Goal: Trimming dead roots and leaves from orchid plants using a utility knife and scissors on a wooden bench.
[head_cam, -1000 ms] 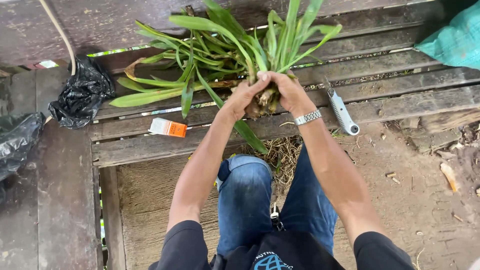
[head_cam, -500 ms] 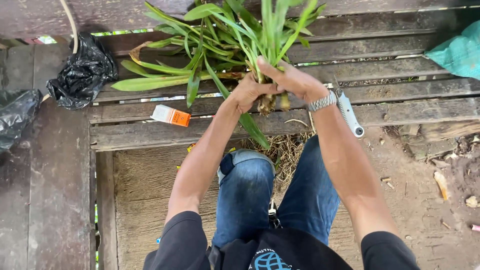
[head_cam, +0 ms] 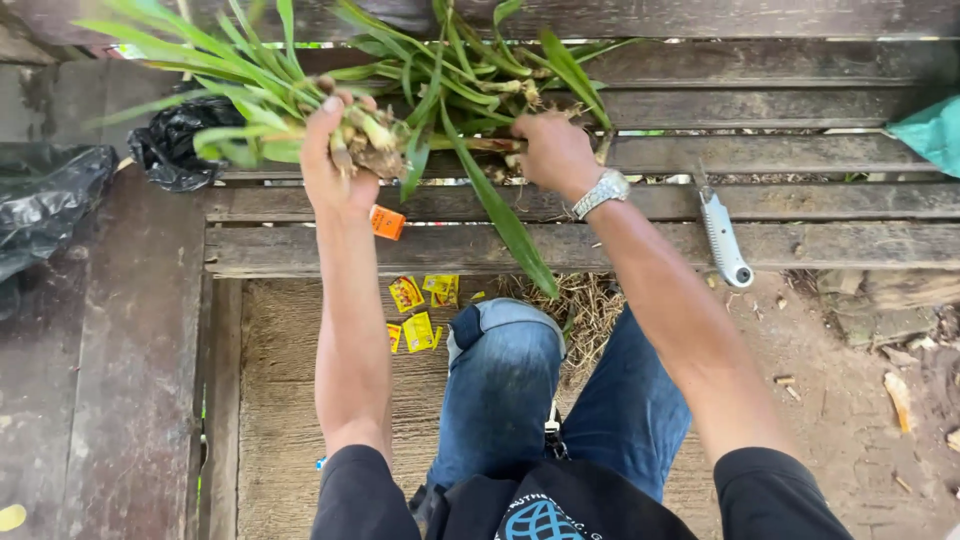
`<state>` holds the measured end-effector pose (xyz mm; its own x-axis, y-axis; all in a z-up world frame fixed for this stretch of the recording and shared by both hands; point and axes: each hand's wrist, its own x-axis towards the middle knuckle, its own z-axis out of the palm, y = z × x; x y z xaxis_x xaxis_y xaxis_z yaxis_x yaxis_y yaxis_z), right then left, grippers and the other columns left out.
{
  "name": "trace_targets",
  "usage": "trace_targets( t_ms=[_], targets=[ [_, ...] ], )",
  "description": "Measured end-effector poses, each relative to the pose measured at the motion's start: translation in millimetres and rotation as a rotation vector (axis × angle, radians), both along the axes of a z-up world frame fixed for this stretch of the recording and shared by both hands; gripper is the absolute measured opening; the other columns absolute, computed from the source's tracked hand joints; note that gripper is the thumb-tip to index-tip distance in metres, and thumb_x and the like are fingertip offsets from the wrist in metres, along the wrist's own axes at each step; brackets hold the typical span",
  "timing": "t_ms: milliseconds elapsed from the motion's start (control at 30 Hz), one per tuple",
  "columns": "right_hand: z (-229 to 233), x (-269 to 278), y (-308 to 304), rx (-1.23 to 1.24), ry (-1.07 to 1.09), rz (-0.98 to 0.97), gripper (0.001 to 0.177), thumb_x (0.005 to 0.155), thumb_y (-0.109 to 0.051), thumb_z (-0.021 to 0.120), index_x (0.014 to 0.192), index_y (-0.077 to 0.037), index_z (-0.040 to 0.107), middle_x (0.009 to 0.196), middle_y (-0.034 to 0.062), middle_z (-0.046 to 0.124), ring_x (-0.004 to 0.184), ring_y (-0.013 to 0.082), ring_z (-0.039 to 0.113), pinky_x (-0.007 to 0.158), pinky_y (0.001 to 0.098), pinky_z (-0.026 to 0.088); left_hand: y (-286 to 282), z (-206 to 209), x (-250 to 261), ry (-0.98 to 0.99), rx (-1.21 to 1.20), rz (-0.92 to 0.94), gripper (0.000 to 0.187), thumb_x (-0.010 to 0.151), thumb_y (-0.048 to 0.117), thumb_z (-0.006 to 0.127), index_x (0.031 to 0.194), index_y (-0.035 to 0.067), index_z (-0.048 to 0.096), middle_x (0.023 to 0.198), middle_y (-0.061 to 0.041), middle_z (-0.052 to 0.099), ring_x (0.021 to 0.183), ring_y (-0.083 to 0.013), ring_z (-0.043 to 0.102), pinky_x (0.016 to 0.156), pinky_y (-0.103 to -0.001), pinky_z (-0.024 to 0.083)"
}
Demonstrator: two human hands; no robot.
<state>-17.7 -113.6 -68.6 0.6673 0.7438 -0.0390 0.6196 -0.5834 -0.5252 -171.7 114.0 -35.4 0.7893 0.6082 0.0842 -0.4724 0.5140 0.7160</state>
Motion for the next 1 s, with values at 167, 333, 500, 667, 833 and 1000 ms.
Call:
trace_targets(
  t_ms=[167,333,500,667,833,1000],
  targets=[
    [3,-6,2,-0.348,-0.04,-0.063,0.025,0.089,0.007,0.055,0.106,-0.01,0.063,0.088,0.0064,0.064,0.096,0.0271,0.059,0.103,0.0515,0.049,-7,-37,-23,0.106,-0.25,-0.036,0.018,0.076,0.015,0.082,0.086,0.005,0.072,0.088,-0.007,0.074,0.089,-0.0272,0.072,0.084,-0.042,0.057],
    [89,-9,-15,-0.273,0.268,-0.107,0.026,0.106,-0.019,0.056,0.126,-0.009,0.068,0.086,0.0042,0.064,0.055,0.0102,0.043,0.047,0.0274,0.037,-5,-53,-29,0.126,-0.257,-0.042,0.024,0.074,0.019,0.082,0.09,0.004,0.072,0.091,-0.007,0.073,0.092,-0.0258,0.071,0.08,-0.04,0.056],
    [115,22,-62,0.236,0.264,-0.282,0.014,0.112,-0.014,0.056,0.116,-0.008,0.067,0.091,0.0008,0.065,0.073,0.0081,0.056,0.063,0.0197,0.049,4,-50,-45,0.106,-0.286,0.025,0.011,0.077,0.013,0.08,0.08,0.005,0.072,0.09,-0.007,0.073,0.089,-0.0277,0.072,0.082,-0.038,0.056],
    [78,54,-107,1.428,0.981,-0.568,0.027,0.102,-0.028,0.061,0.113,-0.007,0.073,0.085,0.0068,0.069,0.067,0.0179,0.066,0.068,0.0378,0.062,-17,-37,-48,0.187,-0.12,-0.03,0.029,0.08,0.017,0.077,0.104,0.007,0.063,0.088,-0.005,0.07,0.088,-0.0238,0.069,0.087,-0.039,0.054],
    [55,3,-114,1.462,1.049,-0.668,0.032,0.111,-0.021,0.043,0.118,-0.001,0.066,0.09,0.0105,0.067,0.072,0.0202,0.064,0.069,0.0364,0.06,-63,-46,-24,0.528,0.035,-0.023,0.025,0.069,0.007,0.083,0.09,0.001,0.071,0.078,-0.009,0.072,0.062,-0.0161,0.061,0.055,-0.031,0.049],
    [-69,-1,-157,1.393,0.957,-0.907,0.009,0.099,-0.016,0.065,0.09,-0.014,0.062,0.084,0.0108,0.069,0.075,0.0272,0.072,0.067,0.0424,0.063,-74,-75,-1,0.791,0.615,-0.181,0.026,0.075,0.019,0.089,0.08,0.005,0.067,0.063,-0.008,0.067,0.047,-0.0176,0.065,0.03,-0.034,0.046]
  ],
)
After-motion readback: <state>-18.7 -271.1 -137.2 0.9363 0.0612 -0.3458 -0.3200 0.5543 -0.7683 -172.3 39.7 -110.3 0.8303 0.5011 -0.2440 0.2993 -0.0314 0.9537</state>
